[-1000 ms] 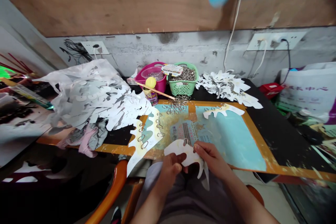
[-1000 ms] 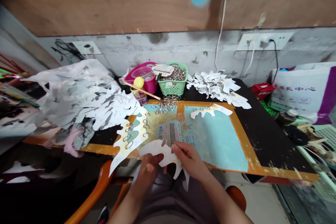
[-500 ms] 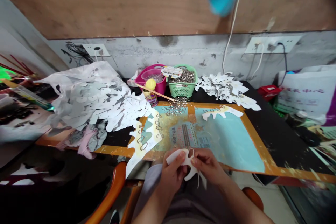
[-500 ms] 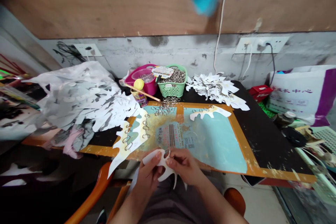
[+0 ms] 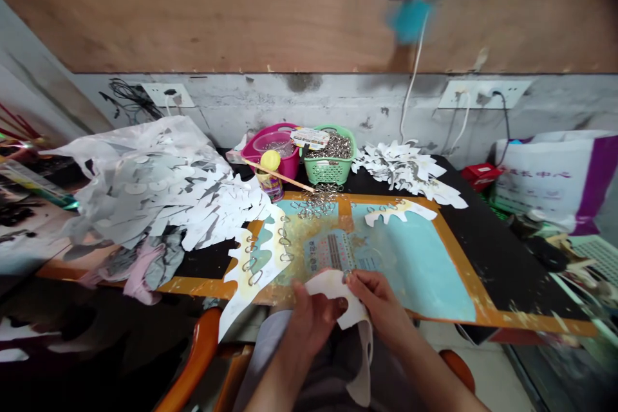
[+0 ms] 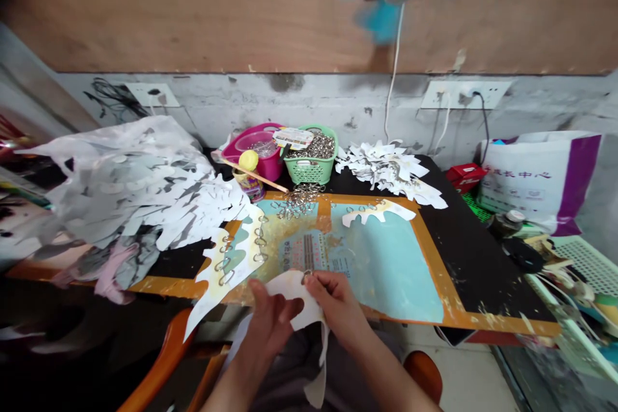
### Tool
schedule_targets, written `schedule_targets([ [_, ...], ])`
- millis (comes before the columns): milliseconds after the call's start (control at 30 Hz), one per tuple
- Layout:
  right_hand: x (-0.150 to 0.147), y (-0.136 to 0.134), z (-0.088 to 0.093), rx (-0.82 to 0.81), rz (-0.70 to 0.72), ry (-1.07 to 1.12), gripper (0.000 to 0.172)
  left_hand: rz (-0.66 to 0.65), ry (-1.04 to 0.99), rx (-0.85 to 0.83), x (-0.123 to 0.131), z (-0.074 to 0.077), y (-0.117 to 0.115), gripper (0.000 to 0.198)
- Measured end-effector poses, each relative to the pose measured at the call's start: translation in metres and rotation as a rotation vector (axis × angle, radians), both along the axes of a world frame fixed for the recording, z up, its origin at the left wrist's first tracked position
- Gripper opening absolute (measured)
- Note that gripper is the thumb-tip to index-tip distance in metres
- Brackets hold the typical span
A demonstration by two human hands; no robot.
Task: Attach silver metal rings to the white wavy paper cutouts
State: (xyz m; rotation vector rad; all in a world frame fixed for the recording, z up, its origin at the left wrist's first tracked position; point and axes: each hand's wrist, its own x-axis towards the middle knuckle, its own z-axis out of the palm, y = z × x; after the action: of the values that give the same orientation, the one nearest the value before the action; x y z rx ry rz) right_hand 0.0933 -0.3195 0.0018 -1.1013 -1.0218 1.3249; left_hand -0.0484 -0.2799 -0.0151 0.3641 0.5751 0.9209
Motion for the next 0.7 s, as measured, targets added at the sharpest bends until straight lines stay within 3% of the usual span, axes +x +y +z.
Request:
schedule_targets([
  [67,0.010,0.000,0.006,-0.002,-0.044,-0.037,0.047,-0.023,-0.016,0.089,-0.007,0.004,0.008,0.074],
  [133,0.019,0.001,0.012,0.033,-0.054,-0.140,0.048,-0.013,0.098,0.185,-0.011,0.005,0.013,0.066],
  [233,0.021,0.004,0.018,0.084,-0.100,-0.345,0.050,-0.082,0.233,0.311,-0.004,0.000,0.006,0.054],
  [333,0.015,0.006,0.020,0.148,-0.137,-0.517,0.046,-0.131,0.310,0.342,0.011,-0.009,-0.008,0.037],
  [400,0.014,0.006,0.020,0.210,-0.152,-0.567,0.040,-0.057,0.371,0.311,0.018,-0.011,-0.011,0.030],
  [467,0.021,0.007,0.019,0.234,-0.217,-0.551,0.034,0.047,0.387,0.241,0.021,-0.009,-0.008,0.035],
  [567,0.035,0.009,0.014,0.111,-0.254,-0.380,0.041,0.177,0.325,0.128,0.019,-0.002,0.001,0.050],
  [700,0.038,0.012,0.002,-0.083,0.008,-0.066,0.043,0.226,0.279,0.097,0.012,0.006,0.008,0.047],
])
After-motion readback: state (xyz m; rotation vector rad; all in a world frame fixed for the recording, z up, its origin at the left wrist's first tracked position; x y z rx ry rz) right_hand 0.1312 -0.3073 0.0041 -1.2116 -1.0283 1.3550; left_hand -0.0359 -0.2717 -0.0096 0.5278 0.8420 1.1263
